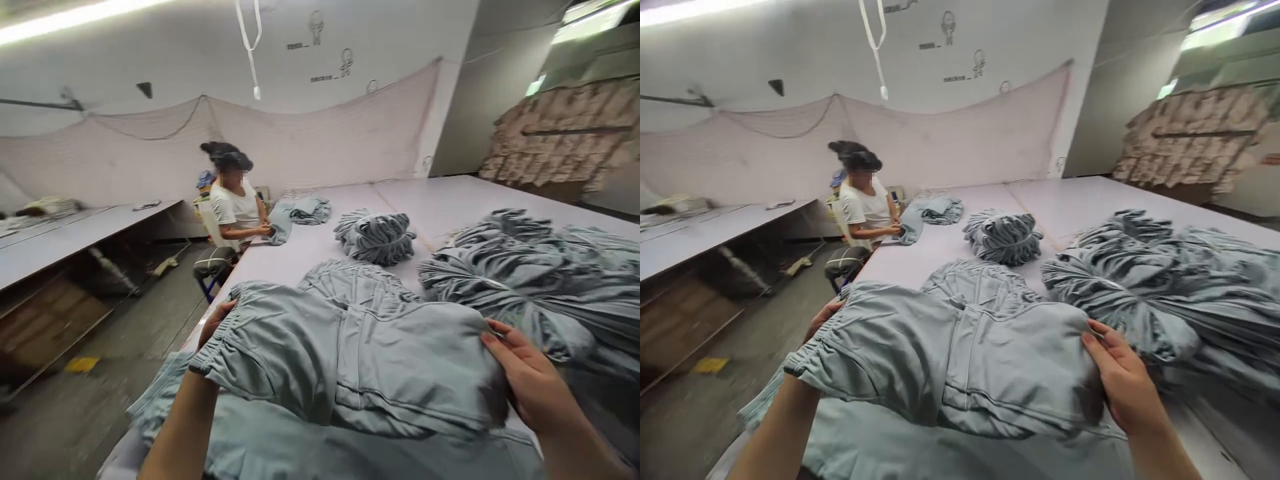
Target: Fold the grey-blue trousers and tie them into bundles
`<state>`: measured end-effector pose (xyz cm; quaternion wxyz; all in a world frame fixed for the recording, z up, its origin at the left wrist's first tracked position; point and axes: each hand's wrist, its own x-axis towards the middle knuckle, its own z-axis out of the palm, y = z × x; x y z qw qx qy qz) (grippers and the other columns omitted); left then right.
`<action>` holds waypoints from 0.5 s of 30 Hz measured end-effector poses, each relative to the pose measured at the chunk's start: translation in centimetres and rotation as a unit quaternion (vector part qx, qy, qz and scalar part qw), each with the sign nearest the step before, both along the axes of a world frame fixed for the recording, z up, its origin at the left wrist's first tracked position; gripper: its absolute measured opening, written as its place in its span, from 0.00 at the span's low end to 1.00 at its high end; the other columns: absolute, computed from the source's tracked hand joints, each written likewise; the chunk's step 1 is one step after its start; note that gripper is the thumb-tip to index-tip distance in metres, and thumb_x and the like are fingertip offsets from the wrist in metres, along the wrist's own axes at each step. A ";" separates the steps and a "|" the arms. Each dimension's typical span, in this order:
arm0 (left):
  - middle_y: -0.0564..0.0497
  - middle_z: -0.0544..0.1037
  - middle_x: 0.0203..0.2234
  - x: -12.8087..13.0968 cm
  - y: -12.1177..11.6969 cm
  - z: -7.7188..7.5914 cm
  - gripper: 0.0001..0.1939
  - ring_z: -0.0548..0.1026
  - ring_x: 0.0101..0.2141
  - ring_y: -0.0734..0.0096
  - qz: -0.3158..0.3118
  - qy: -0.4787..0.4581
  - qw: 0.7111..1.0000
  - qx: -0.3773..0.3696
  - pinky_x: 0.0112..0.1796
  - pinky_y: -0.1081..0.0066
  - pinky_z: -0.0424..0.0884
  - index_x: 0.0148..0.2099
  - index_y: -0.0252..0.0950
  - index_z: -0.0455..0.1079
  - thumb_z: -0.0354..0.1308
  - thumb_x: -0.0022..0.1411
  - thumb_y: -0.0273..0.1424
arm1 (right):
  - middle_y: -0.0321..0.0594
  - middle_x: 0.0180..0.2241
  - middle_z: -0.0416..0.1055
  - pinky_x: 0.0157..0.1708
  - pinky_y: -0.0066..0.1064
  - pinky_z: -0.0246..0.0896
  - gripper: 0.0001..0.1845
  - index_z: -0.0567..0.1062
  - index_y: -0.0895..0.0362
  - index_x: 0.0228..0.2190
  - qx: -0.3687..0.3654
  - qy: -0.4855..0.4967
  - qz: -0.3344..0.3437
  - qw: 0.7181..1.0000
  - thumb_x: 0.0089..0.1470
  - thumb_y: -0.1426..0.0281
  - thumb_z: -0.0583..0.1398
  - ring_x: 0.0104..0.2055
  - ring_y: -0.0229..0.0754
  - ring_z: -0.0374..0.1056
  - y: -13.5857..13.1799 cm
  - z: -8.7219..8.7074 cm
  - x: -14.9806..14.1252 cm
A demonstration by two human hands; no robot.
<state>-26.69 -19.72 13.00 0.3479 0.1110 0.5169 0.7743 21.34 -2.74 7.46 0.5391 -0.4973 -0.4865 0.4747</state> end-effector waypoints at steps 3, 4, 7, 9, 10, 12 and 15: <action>0.56 0.82 0.25 -1.4 -6.2 -1.0 0.21 0.80 0.32 0.68 0.017 -0.032 0.998 -0.054 0.38 0.75 0.76 0.43 0.32 0.74 0.57 0.47 0.11 | 0.48 0.34 0.76 0.30 0.37 0.71 0.29 0.72 0.50 0.41 -0.055 -0.025 0.052 0.997 0.36 0.52 0.65 0.32 0.50 0.73 -3.0 -1.4 -2.2; 0.53 0.82 0.25 -1.8 -8.0 -1.4 0.18 0.80 0.31 0.66 0.008 -0.060 0.995 -0.076 0.38 0.71 0.76 0.43 0.30 0.74 0.58 0.49 0.14 | 0.48 0.34 0.77 0.31 0.38 0.72 0.30 0.73 0.50 0.41 -0.077 -0.035 0.067 0.994 0.35 0.52 0.65 0.33 0.51 0.73 -4.0 -2.3 -3.2; 0.50 0.82 0.24 -3.3 -12.2 -2.3 0.14 0.80 0.31 0.61 -0.020 -0.146 0.981 -0.122 0.40 0.63 0.77 0.43 0.29 0.74 0.55 0.54 0.19 | 0.47 0.35 0.78 0.32 0.39 0.73 0.33 0.73 0.52 0.41 -0.126 -0.059 0.111 0.984 0.33 0.50 0.65 0.35 0.53 0.74 -6.7 -5.0 -6.6; 0.49 0.82 0.26 -4.9 -14.2 -2.9 0.15 0.81 0.33 0.59 -0.033 -0.184 0.973 -0.136 0.42 0.60 0.76 0.44 0.28 0.74 0.54 0.55 0.20 | 0.46 0.35 0.78 0.33 0.38 0.73 0.33 0.74 0.53 0.40 -0.130 -0.067 0.127 0.981 0.33 0.49 0.65 0.37 0.53 0.74 -8.5 -6.5 -8.9; 0.48 0.82 0.27 -5.8 -14.9 -3.1 0.15 0.80 0.34 0.58 -0.038 -0.192 0.971 -0.136 0.43 0.59 0.76 0.45 0.28 0.74 0.54 0.55 0.20 | 0.45 0.36 0.78 0.34 0.37 0.73 0.32 0.74 0.53 0.40 -0.130 -0.070 0.131 0.980 0.33 0.49 0.65 0.38 0.53 0.73 -9.3 -7.0 -9.9; 0.46 0.83 0.30 -7.9 -16.0 -3.2 0.17 0.80 0.37 0.56 -0.047 -0.205 0.969 -0.129 0.45 0.58 0.75 0.46 0.27 0.73 0.54 0.54 0.20 | 0.44 0.36 0.78 0.33 0.35 0.72 0.31 0.75 0.53 0.38 -0.130 -0.072 0.117 0.982 0.33 0.49 0.65 0.38 0.52 0.73 -10.9 -7.4 -11.6; 0.46 0.83 0.31 -11.3 -16.6 -3.0 0.17 0.80 0.38 0.55 -0.058 -0.202 0.971 -0.114 0.45 0.57 0.75 0.46 0.27 0.74 0.55 0.53 0.21 | 0.44 0.34 0.77 0.31 0.34 0.72 0.31 0.75 0.53 0.37 -0.123 -0.068 0.061 0.988 0.32 0.49 0.66 0.37 0.51 0.73 -12.8 -6.8 -13.0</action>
